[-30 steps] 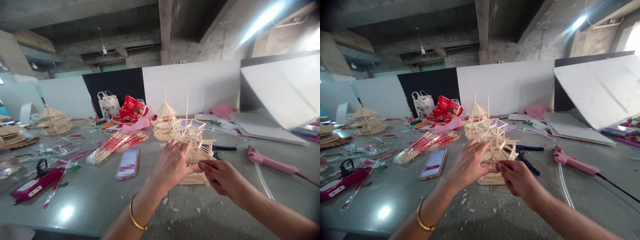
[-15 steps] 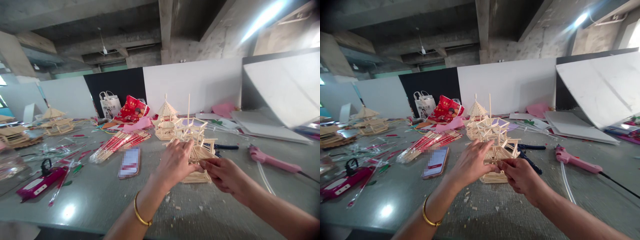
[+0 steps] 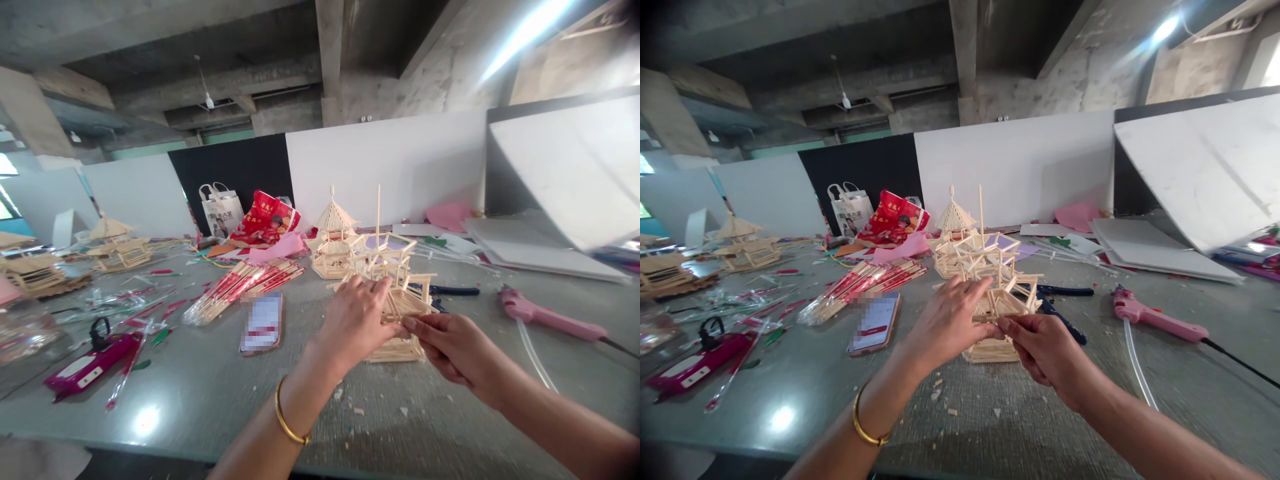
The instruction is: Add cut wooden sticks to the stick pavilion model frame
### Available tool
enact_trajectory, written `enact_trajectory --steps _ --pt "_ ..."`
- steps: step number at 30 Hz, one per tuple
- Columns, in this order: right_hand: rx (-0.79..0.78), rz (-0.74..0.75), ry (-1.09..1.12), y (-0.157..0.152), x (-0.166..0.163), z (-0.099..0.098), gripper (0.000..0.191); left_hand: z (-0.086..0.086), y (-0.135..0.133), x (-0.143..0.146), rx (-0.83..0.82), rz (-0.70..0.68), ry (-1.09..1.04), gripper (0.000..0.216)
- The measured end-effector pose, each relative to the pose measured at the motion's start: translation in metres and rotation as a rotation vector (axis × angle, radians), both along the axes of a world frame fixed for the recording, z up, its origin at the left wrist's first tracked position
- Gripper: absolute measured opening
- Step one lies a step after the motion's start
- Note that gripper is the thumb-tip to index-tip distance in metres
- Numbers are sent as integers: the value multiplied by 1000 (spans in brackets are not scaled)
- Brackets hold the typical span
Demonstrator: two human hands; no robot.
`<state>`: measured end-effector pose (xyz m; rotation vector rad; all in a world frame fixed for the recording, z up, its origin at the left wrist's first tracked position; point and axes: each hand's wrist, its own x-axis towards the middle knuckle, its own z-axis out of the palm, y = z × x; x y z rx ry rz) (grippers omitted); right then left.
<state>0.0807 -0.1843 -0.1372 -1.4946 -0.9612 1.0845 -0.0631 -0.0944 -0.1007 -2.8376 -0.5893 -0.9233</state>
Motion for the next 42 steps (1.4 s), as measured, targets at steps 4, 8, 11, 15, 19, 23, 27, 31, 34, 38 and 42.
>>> enact_trajectory --steps 4,8,11,15,19,23,27,31,34,38,42 --pt "50 -36 -146 -7 -3 -2 49 -1 0 0 8 12 19 66" --pt "156 -105 -337 -14 -3 -11 52 0 0 1 14 21 51 67" --pt "269 -146 -538 -18 -1 -21 45 0 -1 2 7 38 56 68" --pt "441 -154 -826 -22 0 -29 34 -1 -3 4 -13 58 62 65" --pt "515 -136 -969 -22 1 -30 34 -1 -5 5 -27 75 52 62" --pt "517 -103 -1020 -20 1 -29 37 -1 -6 6 -33 85 41 61" --pt "489 -66 -1042 -18 1 -27 42 0 -9 7 -33 103 38 59" --pt "460 -31 -1040 -18 1 -23 45 3 -11 7 -36 108 41 53" --pt "439 -15 -1046 -17 2 -17 47 3 -11 6 -38 103 38 49" --pt "417 0 -1049 -15 2 -10 49 2 -10 6 -48 85 42 41" --pt "419 13 -1056 -14 3 -10 48 2 -9 7 -52 92 38 45"
